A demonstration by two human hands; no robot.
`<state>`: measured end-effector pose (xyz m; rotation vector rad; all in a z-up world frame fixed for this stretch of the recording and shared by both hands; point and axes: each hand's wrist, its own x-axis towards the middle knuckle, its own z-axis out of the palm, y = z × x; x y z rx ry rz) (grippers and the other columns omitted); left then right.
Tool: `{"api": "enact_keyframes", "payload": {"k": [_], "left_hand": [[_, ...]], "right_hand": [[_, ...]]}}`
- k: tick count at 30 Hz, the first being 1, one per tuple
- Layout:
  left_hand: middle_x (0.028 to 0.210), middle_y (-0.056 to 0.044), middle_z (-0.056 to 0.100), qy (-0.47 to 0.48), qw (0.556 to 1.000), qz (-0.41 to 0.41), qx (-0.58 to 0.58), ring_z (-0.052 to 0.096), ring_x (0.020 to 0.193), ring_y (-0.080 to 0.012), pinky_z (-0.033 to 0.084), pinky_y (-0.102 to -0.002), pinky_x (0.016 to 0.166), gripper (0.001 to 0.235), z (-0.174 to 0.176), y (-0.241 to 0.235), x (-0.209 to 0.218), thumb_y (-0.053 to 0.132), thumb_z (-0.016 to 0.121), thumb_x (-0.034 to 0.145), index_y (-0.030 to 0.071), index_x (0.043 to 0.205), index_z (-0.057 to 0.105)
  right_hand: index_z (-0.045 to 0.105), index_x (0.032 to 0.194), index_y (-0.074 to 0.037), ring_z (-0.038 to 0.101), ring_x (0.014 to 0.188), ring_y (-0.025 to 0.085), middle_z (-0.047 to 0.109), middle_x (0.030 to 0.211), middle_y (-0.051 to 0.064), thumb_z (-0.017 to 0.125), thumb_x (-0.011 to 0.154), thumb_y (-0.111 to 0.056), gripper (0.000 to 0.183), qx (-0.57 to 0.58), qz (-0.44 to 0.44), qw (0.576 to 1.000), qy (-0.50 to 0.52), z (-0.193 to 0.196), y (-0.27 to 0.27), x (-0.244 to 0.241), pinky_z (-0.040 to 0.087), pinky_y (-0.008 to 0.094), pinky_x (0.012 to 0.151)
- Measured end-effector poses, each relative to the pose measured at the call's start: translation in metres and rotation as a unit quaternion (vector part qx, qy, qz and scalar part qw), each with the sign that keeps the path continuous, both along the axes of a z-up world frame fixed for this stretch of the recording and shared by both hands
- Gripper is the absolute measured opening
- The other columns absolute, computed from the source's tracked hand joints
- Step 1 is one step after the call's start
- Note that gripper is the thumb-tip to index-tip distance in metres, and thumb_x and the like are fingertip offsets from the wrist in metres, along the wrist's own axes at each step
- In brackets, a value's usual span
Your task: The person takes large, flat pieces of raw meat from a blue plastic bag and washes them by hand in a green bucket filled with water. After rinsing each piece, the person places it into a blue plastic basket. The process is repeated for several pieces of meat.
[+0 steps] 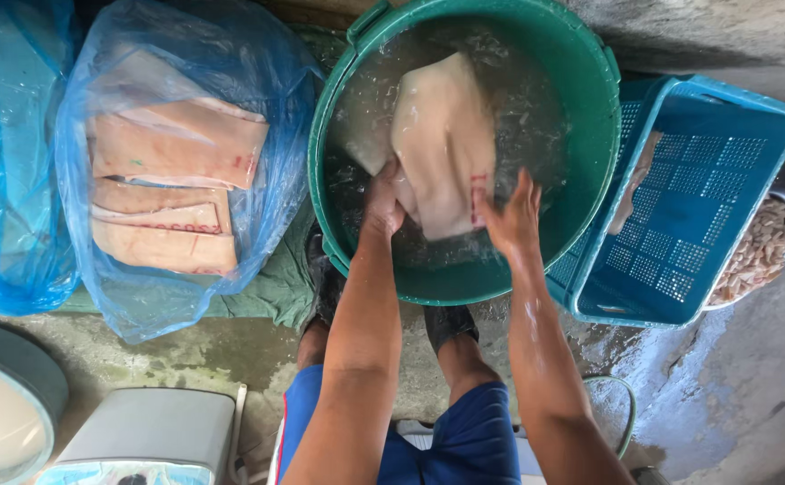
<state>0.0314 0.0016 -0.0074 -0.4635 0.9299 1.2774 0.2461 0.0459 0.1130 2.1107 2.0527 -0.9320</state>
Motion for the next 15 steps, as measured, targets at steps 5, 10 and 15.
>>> {"api": "enact_keyframes", "payload": {"k": [5,10,15], "left_hand": [[0.117,-0.011,0.071,0.033,0.996,-0.062,-0.054,0.069,0.103,-0.0249,0.057,-0.041,0.089,0.044,0.002,0.005,0.004,0.028,0.070,0.096,-0.001,0.128,0.064],[0.110,-0.013,0.071,-0.045,0.997,-0.052,-0.042,0.070,0.096,-0.0258,0.061,-0.045,0.085,0.051,-0.006,0.010,-0.001,0.032,0.073,0.093,-0.006,0.126,0.064],[0.110,-0.008,0.073,0.045,0.988,-0.148,-0.019,0.071,0.098,-0.0195,0.059,-0.040,0.084,0.050,-0.005,0.010,-0.003,0.034,0.076,0.087,0.001,0.123,0.065]], "right_hand": [[0.024,0.155,0.004,0.048,0.135,0.040,0.044,0.149,0.026,0.091,0.084,-0.033,0.104,-0.029,-0.109,0.977,0.183,-0.055,0.063,-0.035,0.043,0.048,0.112],[0.038,0.143,0.001,0.065,0.116,0.027,0.064,0.127,0.010,0.090,0.079,-0.018,0.085,-0.153,-0.271,0.866,0.392,-0.070,0.071,-0.046,0.054,0.040,0.099],[0.061,0.112,0.001,0.069,0.097,0.029,0.071,0.106,0.019,0.085,0.079,-0.014,0.043,0.025,-0.140,0.976,0.168,-0.046,0.051,-0.058,0.055,0.042,0.085]]}}
